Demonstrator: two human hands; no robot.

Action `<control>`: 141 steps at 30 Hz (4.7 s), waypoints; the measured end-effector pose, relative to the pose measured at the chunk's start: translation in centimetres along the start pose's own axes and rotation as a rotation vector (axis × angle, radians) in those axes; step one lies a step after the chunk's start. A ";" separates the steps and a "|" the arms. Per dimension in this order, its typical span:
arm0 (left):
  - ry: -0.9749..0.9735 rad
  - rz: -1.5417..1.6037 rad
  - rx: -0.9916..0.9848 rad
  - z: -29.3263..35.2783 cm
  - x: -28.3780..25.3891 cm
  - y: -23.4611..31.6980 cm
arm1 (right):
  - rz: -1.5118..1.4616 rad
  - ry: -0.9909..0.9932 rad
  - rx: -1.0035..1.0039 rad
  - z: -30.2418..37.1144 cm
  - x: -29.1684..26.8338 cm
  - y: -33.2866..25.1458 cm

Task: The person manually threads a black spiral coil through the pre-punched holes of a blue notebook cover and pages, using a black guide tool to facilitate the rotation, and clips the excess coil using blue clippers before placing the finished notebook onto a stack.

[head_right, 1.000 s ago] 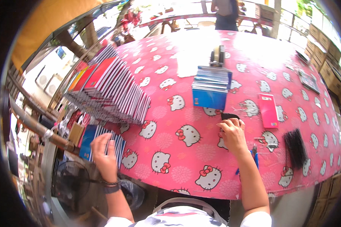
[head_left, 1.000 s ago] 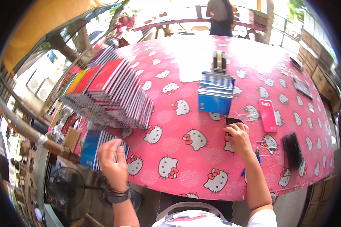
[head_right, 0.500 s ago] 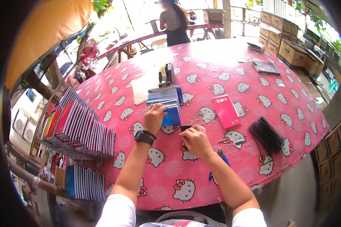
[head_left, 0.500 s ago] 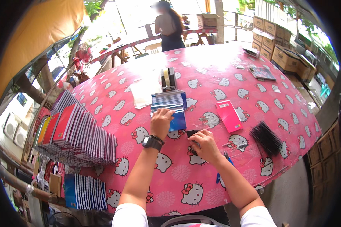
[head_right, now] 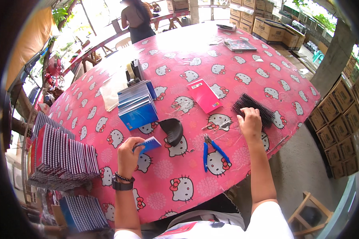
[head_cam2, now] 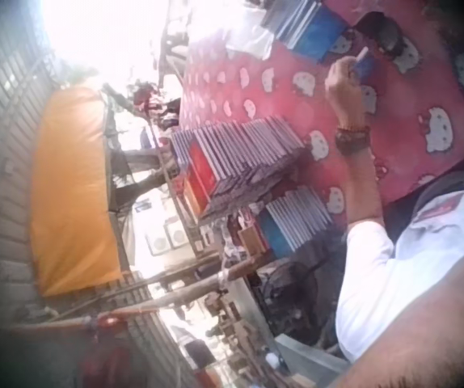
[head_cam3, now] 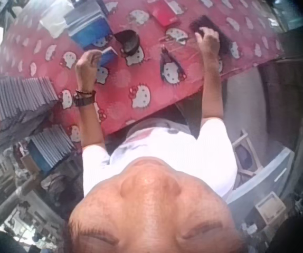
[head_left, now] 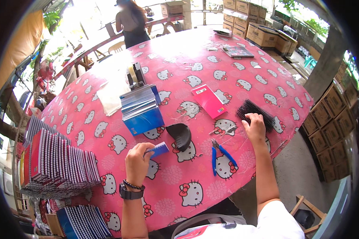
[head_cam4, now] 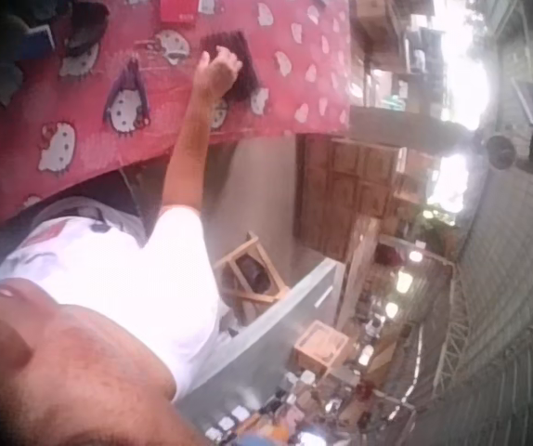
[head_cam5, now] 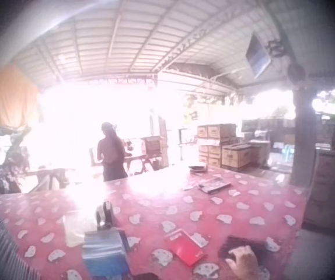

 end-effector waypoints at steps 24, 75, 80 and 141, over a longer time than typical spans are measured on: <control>0.208 -0.093 0.262 1.3 0.1 0.1 | -0.829 -0.567 -0.176 -0.5 1.2 -15.0; -0.065 -0.177 0.337 1.5 0.9 2.5 | -0.615 -0.705 -0.662 1.2 5.5 -20.8; -0.049 -0.098 0.336 1.2 0.6 3.5 | -0.539 -0.570 -0.648 2.4 7.3 -21.1; 0.072 1.000 -0.337 4.7 1.3 -6.4 | -1.325 -1.113 -0.190 4.3 4.4 -24.1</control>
Point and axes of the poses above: each hand's wrist, its own z-axis away from the middle knuckle, its own x-axis out of the palm, y = z × x, the point moved 5 cm from there along -z, towards the middle knuckle
